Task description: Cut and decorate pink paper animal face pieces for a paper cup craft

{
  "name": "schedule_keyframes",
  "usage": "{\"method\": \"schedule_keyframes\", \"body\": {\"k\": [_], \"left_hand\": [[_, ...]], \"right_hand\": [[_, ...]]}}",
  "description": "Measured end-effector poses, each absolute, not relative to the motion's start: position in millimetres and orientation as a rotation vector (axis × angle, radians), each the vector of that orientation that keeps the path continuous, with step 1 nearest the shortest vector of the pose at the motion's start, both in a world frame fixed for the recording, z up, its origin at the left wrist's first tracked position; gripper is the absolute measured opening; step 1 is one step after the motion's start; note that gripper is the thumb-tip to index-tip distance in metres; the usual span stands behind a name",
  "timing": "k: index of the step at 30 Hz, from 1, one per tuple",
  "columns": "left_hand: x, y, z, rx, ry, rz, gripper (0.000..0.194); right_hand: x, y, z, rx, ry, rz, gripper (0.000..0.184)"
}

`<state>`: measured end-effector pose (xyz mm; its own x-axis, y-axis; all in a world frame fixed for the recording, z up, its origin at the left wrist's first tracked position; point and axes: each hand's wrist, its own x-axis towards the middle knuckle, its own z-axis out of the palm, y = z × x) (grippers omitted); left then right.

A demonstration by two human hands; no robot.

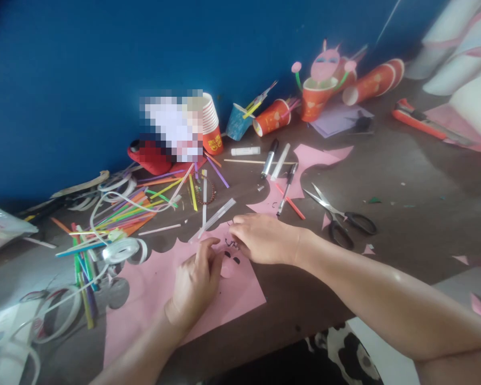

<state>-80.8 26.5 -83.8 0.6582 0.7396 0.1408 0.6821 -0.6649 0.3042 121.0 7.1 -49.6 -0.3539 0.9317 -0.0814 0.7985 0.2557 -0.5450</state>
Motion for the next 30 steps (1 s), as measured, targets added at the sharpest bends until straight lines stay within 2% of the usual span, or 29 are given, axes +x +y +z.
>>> {"method": "schedule_keyframes", "body": {"k": [13, 17, 19, 22, 30], "left_hand": [[-78.9, 29.5, -80.6, 2.664, 1.081, 0.298, 0.006], [-86.6, 28.0, -69.5, 2.583, 0.929, 0.443, 0.005], [-90.0, 24.5, -62.4, 2.597, 0.693, 0.51, 0.008], [-89.7, 17.7, -57.7, 2.662, 0.474, 0.443, 0.024], [-84.6, 16.7, -63.9, 2.742, 0.504, 0.235, 0.03]], "right_hand": [[123.5, 4.8, -47.9, -1.608, -2.281, 0.783, 0.011], [123.6, 4.8, -49.6, -1.593, -2.297, 0.756, 0.011], [123.7, 5.0, -49.7, -1.596, -2.313, 0.744, 0.011], [124.0, 5.2, -48.1, -1.593, -2.324, 0.786, 0.009], [125.2, 4.4, -43.4, -1.608, -2.331, 0.848, 0.01]]}}
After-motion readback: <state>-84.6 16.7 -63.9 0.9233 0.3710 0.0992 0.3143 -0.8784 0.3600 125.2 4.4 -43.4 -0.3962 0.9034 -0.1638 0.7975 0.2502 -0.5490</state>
